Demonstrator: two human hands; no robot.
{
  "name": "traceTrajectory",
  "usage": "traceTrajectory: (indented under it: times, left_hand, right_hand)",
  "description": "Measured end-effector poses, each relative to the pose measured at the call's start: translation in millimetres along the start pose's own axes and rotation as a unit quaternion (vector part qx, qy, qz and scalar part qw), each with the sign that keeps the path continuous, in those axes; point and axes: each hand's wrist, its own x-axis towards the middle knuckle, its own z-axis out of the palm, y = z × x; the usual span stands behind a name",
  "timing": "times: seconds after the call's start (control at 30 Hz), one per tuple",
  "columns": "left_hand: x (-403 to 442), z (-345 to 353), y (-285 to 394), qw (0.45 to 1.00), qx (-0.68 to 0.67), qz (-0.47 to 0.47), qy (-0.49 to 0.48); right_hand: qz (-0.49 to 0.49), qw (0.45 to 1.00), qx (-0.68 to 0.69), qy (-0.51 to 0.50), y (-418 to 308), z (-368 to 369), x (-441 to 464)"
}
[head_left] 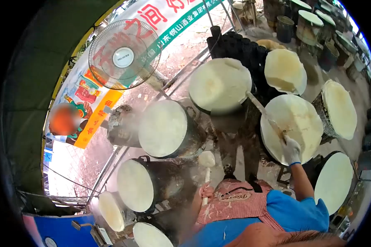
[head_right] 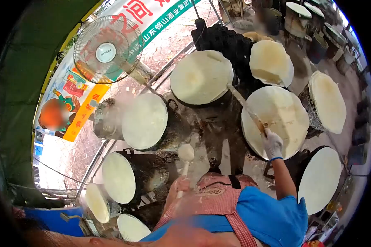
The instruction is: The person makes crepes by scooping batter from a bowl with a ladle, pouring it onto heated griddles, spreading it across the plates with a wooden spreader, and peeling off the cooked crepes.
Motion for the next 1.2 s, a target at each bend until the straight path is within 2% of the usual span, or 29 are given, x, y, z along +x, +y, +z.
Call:
traceTrajectory:
  times: [0.07, 0.1, 0.2, 0.23, 0.33, 0.37, 0.47, 0.5, 0.6, 0.7, 0.83, 0.93, 1.03, 1.1, 1.2]
  left_hand:
    - [-8, 8, 17, 1.0, 0.022, 0.003, 0.001]
    - [-9, 15, 26, 1.0, 0.03, -0.002, 0.001]
    - [-11, 39, 53, 0.999, 0.036, -0.01, -0.013]
    - [-9, 48, 60, 0.999, 0.032, -0.012, -0.018]
    - [2, 73, 71, 0.999, 0.02, -0.02, -0.023]
    - [6, 80, 69, 0.999, 0.015, -0.024, -0.023]
    - [16, 103, 48, 1.0, -0.009, -0.017, -0.01]
    - [17, 118, 29, 1.0, -0.005, 0.012, 0.003]
    - [30, 109, 17, 0.999, -0.03, -0.01, -0.012]
    - [45, 103, -3, 0.991, -0.092, 0.083, 0.054]
    - [53, 90, -21, 0.992, -0.082, 0.029, -0.09]
    - [55, 83, -25, 0.991, -0.113, 0.046, -0.062]
    - [56, 87, -30, 0.991, -0.085, 0.094, -0.048]
    - [58, 77, -24, 0.991, -0.059, 0.054, -0.111]
    - [54, 66, -13, 0.991, -0.01, 0.074, -0.107]
  right_hand:
    - [-0.019, 0.999, -0.027, -0.021, -14, -7, -10]
    - [-0.068, 0.997, -0.039, 0.004, -16, -7, -14]
    - [-0.096, 0.994, -0.036, -0.029, -32, -17, -21]
    - [-0.045, 0.997, -0.003, -0.07, -37, -23, -21]
    - [0.054, 0.985, 0.165, 0.018, -23, -17, -15]
    - [0.1, 0.982, 0.161, -0.006, -16, -20, -11]
    - [0.092, 0.993, 0.065, -0.017, -10, -23, 2]
    - [0.065, 0.996, 0.061, 0.0, -9, -22, 4]
    - [-0.022, 0.998, 0.021, -0.054, -1, -29, 8]
    - [-0.078, 0.992, 0.028, -0.093, 2, -28, 17]
    - [-0.144, 0.98, 0.02, -0.136, -11, -31, 38]
    - [-0.177, 0.976, 0.028, -0.124, -21, -27, 53]
    - [-0.195, 0.975, 0.033, -0.098, -26, -5, 72]
    - [-0.22, 0.971, 0.028, -0.089, -36, 12, 90]
    - [-0.275, 0.957, -0.01, -0.09, -57, 40, 115]
